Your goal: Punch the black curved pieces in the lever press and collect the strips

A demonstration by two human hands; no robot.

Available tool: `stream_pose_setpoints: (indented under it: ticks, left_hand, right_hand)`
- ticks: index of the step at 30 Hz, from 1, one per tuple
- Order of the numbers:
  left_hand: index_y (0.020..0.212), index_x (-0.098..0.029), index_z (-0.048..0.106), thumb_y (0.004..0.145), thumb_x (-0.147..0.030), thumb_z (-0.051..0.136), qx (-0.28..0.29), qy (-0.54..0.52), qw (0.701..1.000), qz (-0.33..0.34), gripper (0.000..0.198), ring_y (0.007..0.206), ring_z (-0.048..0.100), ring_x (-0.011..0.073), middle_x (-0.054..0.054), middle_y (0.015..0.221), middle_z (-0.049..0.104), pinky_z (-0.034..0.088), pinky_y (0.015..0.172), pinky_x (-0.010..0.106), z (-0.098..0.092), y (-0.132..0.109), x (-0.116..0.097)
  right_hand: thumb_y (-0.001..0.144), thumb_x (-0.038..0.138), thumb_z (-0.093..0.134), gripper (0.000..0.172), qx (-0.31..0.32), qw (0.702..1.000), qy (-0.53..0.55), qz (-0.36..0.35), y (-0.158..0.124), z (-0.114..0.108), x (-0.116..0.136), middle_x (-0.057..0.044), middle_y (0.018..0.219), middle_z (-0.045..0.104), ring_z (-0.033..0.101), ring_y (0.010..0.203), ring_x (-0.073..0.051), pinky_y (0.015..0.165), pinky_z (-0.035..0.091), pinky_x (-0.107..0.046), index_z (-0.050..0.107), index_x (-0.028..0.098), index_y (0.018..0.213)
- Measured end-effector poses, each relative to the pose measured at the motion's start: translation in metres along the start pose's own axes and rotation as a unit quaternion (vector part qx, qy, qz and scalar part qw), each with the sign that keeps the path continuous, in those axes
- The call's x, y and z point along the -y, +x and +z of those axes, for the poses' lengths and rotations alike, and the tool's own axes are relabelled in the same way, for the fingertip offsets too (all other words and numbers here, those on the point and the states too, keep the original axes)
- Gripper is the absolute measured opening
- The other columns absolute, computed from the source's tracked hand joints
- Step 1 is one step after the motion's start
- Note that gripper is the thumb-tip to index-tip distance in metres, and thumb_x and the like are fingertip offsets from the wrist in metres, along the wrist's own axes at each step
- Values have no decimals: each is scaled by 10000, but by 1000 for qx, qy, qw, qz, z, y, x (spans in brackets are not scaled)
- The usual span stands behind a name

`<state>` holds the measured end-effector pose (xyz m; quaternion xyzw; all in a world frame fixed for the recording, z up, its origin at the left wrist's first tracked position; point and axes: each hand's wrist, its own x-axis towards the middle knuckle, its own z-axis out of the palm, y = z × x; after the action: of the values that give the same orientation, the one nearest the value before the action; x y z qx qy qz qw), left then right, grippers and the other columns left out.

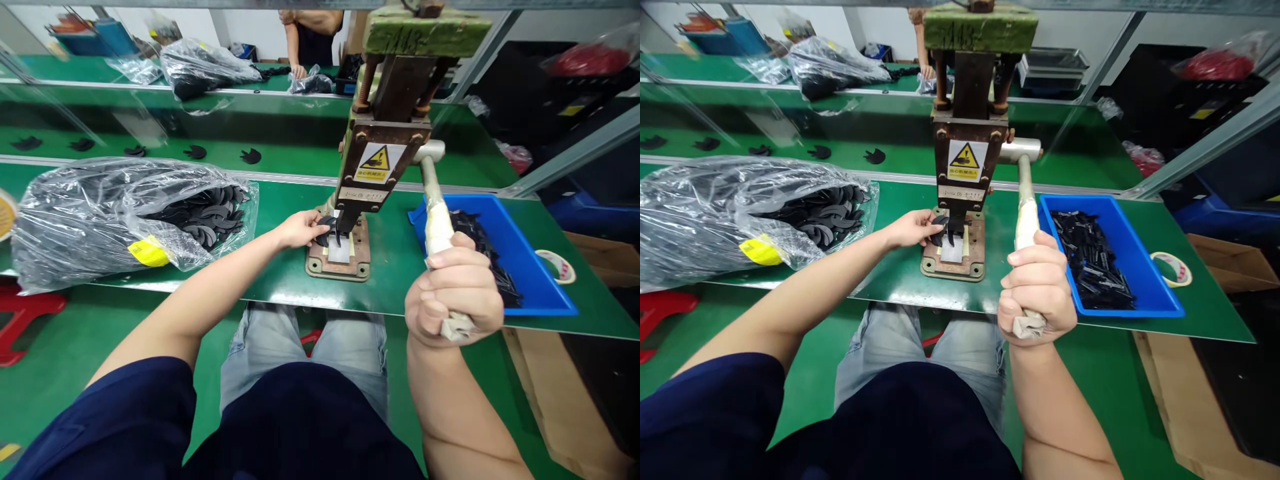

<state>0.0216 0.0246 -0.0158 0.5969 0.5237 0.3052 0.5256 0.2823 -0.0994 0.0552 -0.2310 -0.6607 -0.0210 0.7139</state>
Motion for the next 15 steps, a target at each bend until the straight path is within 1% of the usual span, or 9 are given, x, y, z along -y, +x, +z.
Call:
stream_pose_setpoints:
  ticks: [3, 7, 9, 12, 14, 15]
  left_hand:
    - [802, -186, 594, 825, -362, 915, 27, 4, 999, -32, 366, 534, 619, 114, 2, 664, 643, 485, 475, 213, -2, 3, -8]
    - [791, -178, 610, 826, -319, 916, 53, 6, 994, -94, 339, 543, 681, 154, 31, 664, 676, 505, 477, 231, -4, 9, -20]
    - [799, -173, 616, 844, -299, 903, 58, -6, 989, -137, 316, 559, 717, 174, 49, 658, 695, 530, 499, 235, -3, 10, -25]
    - [853, -162, 644, 868, -279, 884, 58, -40, 978, -196, 267, 579, 750, 182, 85, 697, 741, 566, 526, 228, -2, 9, -29]
    - [895, -161, 655, 861, -284, 892, 56, -73, 973, -213, 270, 578, 758, 180, 91, 712, 757, 574, 526, 215, -1, 7, -29]
    - [908, -164, 653, 852, -291, 901, 54, -88, 971, -215, 284, 571, 758, 178, 84, 707, 757, 573, 519, 208, 0, 6, -28]
  right_hand:
    - [886, 400, 701, 382, -8, 1000, 8, 0, 1, 1, 0, 60, 657, 561, 678, 827, -155, 1091, 558, -550, 466, 221, 643]
    - [898, 404, 701, 381, -8, 1000, 6, 3, 1, 1, 1, 53, 654, 562, 674, 819, -162, 1089, 560, -575, 481, 223, 645]
    - [904, 413, 699, 384, -2, 1000, 1, 6, 0, 0, 2, 54, 650, 562, 675, 822, -162, 1090, 562, -578, 482, 225, 650]
    - [909, 417, 691, 377, 4, 1000, -7, 6, -1, -1, 3, 62, 650, 566, 686, 826, -156, 1088, 570, -561, 478, 228, 661]
    - [910, 430, 693, 370, -3, 1000, -5, 2, 5, 2, 4, 68, 652, 563, 692, 822, -153, 1077, 576, -545, 487, 231, 676]
    - [902, 437, 705, 341, -11, 1000, 8, -1, 13, 5, 3, 70, 660, 569, 696, 814, -152, 1060, 583, -535, 514, 238, 702]
